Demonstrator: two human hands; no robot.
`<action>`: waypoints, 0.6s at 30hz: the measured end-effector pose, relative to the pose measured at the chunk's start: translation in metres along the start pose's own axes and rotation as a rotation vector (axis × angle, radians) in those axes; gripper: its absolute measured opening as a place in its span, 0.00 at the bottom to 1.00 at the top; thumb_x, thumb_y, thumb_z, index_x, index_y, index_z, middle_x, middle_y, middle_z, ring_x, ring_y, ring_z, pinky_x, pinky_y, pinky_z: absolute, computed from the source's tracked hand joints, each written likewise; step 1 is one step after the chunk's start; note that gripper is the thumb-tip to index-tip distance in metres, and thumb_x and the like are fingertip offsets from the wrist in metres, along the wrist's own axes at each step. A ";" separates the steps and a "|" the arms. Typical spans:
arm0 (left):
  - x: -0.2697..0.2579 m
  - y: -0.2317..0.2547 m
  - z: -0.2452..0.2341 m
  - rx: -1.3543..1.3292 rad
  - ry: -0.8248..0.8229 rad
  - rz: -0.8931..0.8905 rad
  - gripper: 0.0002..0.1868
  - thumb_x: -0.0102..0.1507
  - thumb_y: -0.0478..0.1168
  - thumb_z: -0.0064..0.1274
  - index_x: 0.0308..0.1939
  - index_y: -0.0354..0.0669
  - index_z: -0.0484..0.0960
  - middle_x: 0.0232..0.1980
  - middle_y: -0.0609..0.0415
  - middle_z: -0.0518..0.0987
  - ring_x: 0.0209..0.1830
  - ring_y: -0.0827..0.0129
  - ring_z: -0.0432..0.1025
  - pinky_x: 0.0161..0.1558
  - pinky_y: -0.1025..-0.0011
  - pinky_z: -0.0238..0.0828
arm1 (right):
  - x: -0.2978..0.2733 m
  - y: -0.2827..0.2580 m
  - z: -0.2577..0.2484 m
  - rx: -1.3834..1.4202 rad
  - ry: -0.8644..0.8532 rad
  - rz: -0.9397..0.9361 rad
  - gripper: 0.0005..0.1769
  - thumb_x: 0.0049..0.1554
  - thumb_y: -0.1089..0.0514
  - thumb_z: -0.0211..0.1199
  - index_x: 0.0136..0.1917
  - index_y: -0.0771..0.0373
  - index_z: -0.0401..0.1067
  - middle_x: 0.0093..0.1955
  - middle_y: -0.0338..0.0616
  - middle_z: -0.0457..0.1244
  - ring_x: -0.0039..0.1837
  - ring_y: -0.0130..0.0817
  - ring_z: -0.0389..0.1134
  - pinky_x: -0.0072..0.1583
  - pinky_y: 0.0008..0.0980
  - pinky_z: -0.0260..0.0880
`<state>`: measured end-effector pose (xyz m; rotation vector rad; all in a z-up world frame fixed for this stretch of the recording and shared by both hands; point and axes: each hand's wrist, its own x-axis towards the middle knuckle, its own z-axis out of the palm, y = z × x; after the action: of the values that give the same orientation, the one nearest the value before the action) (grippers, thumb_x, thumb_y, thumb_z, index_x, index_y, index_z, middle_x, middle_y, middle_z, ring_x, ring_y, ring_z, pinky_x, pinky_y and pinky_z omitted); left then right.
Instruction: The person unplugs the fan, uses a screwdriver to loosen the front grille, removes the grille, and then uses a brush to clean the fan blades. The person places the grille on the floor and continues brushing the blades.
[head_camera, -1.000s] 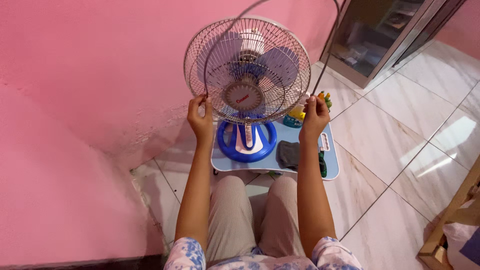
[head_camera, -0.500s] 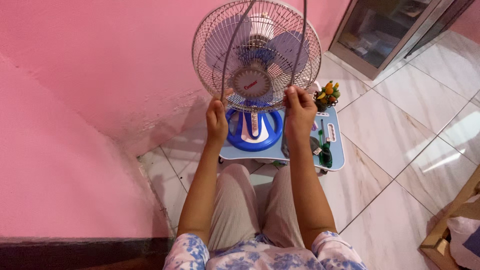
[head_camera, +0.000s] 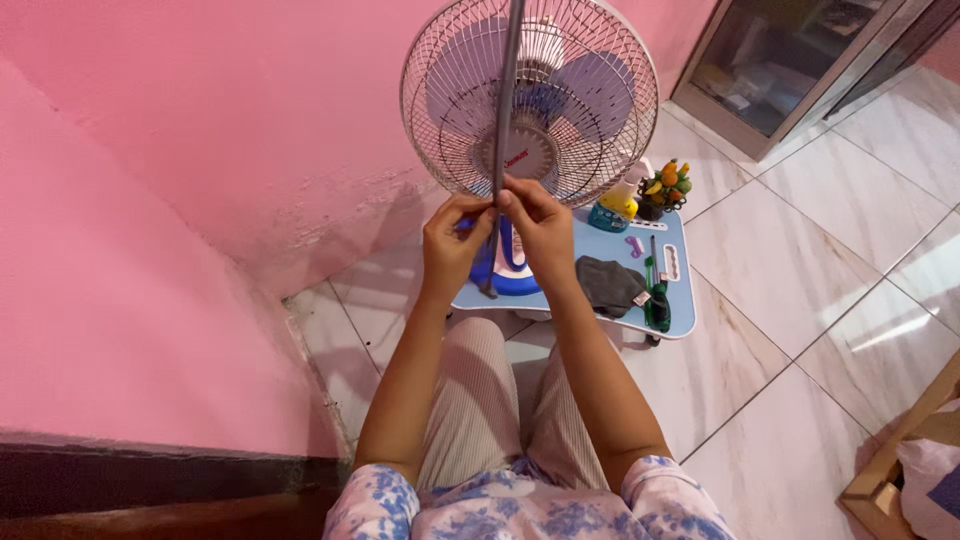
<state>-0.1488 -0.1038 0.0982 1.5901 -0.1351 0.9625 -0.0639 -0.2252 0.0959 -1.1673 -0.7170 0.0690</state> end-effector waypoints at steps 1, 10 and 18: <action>-0.002 0.001 -0.001 0.010 0.012 -0.009 0.06 0.66 0.31 0.60 0.46 0.33 0.84 0.44 0.55 0.80 0.43 0.75 0.76 0.43 0.79 0.75 | -0.001 0.002 0.002 0.019 -0.006 -0.007 0.16 0.64 0.62 0.65 0.63 0.72 0.75 0.55 0.39 0.66 0.58 0.24 0.68 0.60 0.24 0.68; -0.019 0.020 -0.028 0.400 -0.028 0.100 0.05 0.63 0.31 0.61 0.40 0.35 0.80 0.39 0.52 0.78 0.37 0.68 0.77 0.40 0.72 0.76 | -0.009 0.014 0.031 -0.010 -0.092 0.075 0.10 0.63 0.62 0.66 0.56 0.70 0.78 0.47 0.35 0.68 0.48 0.20 0.68 0.48 0.20 0.68; -0.020 0.056 -0.042 0.986 0.044 0.424 0.19 0.65 0.36 0.63 0.60 0.46 0.81 0.57 0.51 0.72 0.61 0.58 0.67 0.62 0.55 0.61 | 0.000 0.017 0.042 -0.274 -0.135 -0.024 0.10 0.63 0.60 0.65 0.52 0.71 0.77 0.43 0.37 0.64 0.43 0.20 0.60 0.44 0.22 0.61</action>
<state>-0.2147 -0.0920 0.1266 2.4948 0.0558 1.5254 -0.0815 -0.1835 0.0897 -1.4251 -0.8793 0.0307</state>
